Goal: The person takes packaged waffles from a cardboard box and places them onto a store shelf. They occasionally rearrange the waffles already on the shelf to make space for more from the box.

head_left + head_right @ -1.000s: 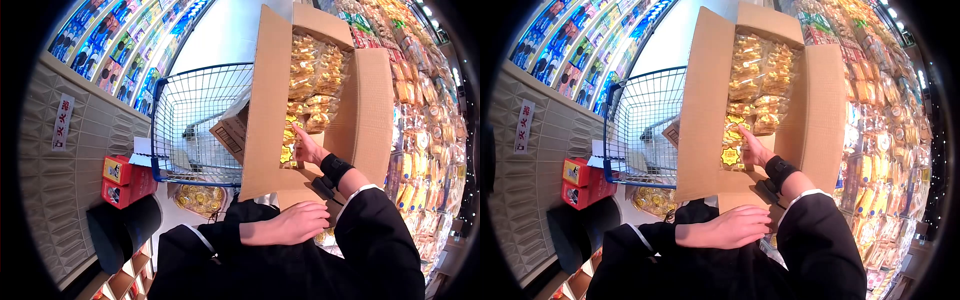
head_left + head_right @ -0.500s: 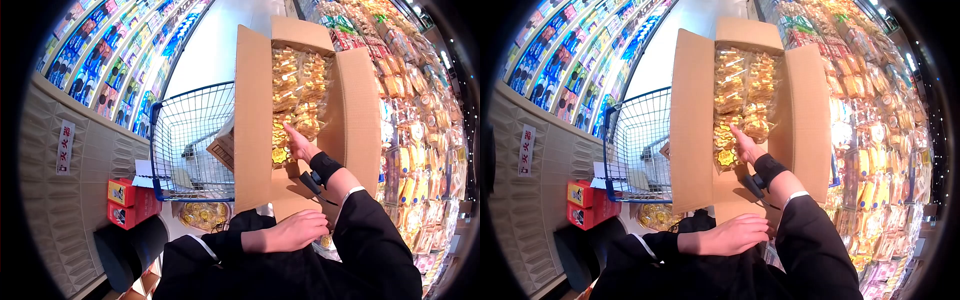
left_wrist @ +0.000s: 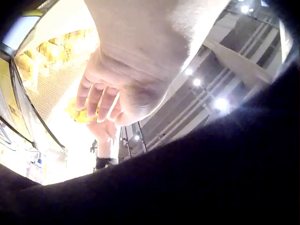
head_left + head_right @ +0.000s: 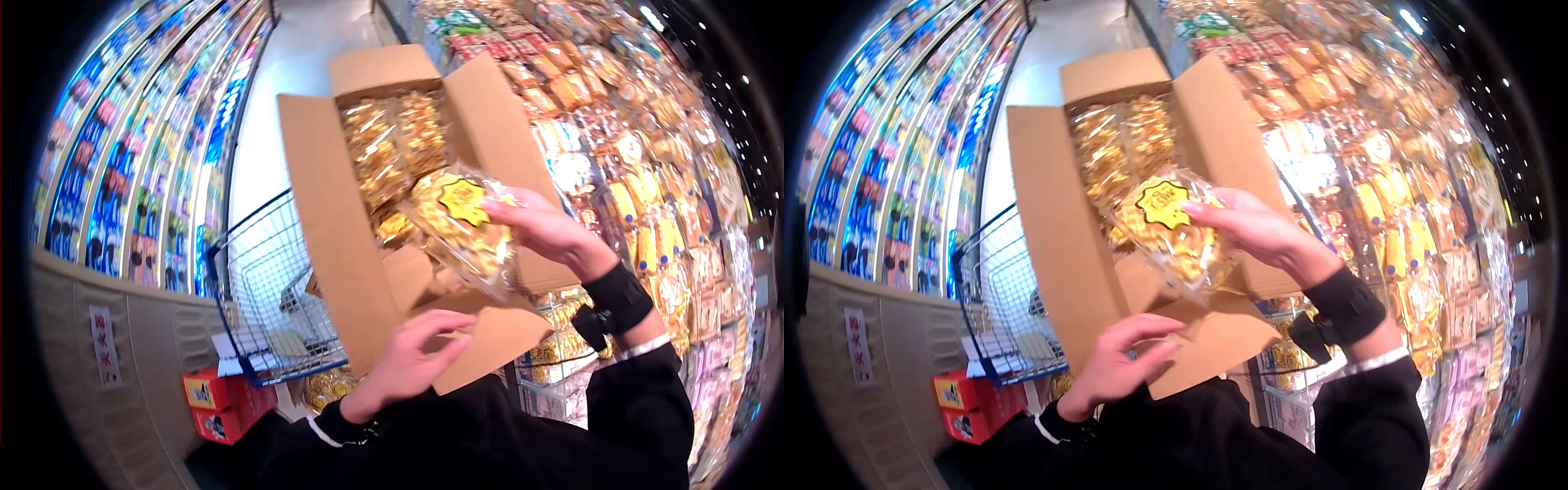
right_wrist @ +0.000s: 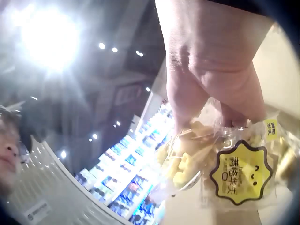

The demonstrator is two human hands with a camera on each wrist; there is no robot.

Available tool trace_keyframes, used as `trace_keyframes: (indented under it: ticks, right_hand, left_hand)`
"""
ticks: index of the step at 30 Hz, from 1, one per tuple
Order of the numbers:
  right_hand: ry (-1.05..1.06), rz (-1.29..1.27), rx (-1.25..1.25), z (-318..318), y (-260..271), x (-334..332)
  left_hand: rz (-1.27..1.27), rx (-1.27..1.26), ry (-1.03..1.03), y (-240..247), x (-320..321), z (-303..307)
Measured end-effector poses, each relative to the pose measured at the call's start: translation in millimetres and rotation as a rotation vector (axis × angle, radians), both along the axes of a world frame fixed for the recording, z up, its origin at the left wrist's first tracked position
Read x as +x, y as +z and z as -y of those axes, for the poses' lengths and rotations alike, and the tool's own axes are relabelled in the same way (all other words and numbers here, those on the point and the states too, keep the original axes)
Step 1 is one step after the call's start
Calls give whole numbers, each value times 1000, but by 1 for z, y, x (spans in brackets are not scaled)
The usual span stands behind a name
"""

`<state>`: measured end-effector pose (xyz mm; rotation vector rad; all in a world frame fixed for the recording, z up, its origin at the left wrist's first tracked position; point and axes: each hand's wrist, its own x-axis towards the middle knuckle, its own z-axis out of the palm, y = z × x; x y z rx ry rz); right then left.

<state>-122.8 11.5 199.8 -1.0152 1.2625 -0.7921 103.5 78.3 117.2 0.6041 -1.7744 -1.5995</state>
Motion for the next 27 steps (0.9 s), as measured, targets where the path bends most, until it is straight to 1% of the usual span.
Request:
trace_keyframes:
  ticks: [1, 2, 3, 4, 6, 7, 8, 9, 10, 11, 12, 13, 14, 15, 17, 18, 20, 21, 22, 24, 25, 26, 27]
  right_hand:
    - [24, -78, -21, -12, 15, -16]
    - [44, -154, -38, -29, 29, -36]
    - [-16, -252, -72, -50, 39, -48]
    - [22, -264, -271, -68, 44, -53]
    - [80, -417, -270, -107, 57, -56]
    - [80, -348, -166, -125, 51, -55]
    - [83, -270, -67, -141, 44, -51]
    - [96, -300, -141, -154, 32, -47]
    - [59, -154, -55, -168, 13, -43]
    - [47, 6, 7, -178, 6, -40]
    - [88, -71, 265, -183, 24, -41]
    - [6, 98, 146, -199, -1, -40]
    - [-78, 259, 26, -215, -33, -40]
    - [-125, 296, 37, -229, -51, -44]
    - [-41, 482, 198, -257, -75, -59]
    - [-63, 507, 198, -272, -79, -70]
    - [-65, 751, 213, -300, -82, -97]
    - [-61, 873, 208, -316, -93, -111]
    - [-75, 884, 192, -333, -101, -122]
    - [-163, 932, 38, -371, -119, -139]
    - [-214, 1056, -32, -390, -134, -142]
    - [-228, 1067, -48, -406, -148, -145]
    - [-308, 1033, -137, -420, -159, -147]
  left_hand:
    - [-2, -13, -29, 2, -2, 2]
    - [-153, 292, 35, 3, -5, 2]
    - [-290, 602, 98, 6, -8, 4]
    - [-328, 683, -23, 12, -7, 9]
    - [-413, 871, -214, 41, -13, 6]
    - [-373, 872, -246, 48, -20, 1]
    - [-397, 907, -361, 53, -26, -5]
    - [-416, 945, -476, 57, -32, -12]
    - [-364, 952, -507, 59, -35, -18]
    - [-228, 1025, -515, 60, -37, -24]
    - [-86, 1098, -522, 62, -41, -29]
    - [-24, 1117, -556, 69, -48, -35]
    - [221, 1135, -475, 78, -56, -42]
    - [461, 1136, -386, 81, -65, -50]
    - [540, 1159, -398, 72, -79, -70]
    - [566, 1164, -389, 69, -87, -78]
    - [596, 1182, -422, 71, -112, -95]
    - [570, 1184, -430, 71, -124, -105]
    - [543, 1183, -440, 72, -135, -114]
    - [581, 1141, -445, 66, -156, -137]
    - [669, 1129, -362, 62, -163, -146]
    - [755, 1115, -278, 55, -168, -155]
    - [698, 990, -376, 38, -172, -165]
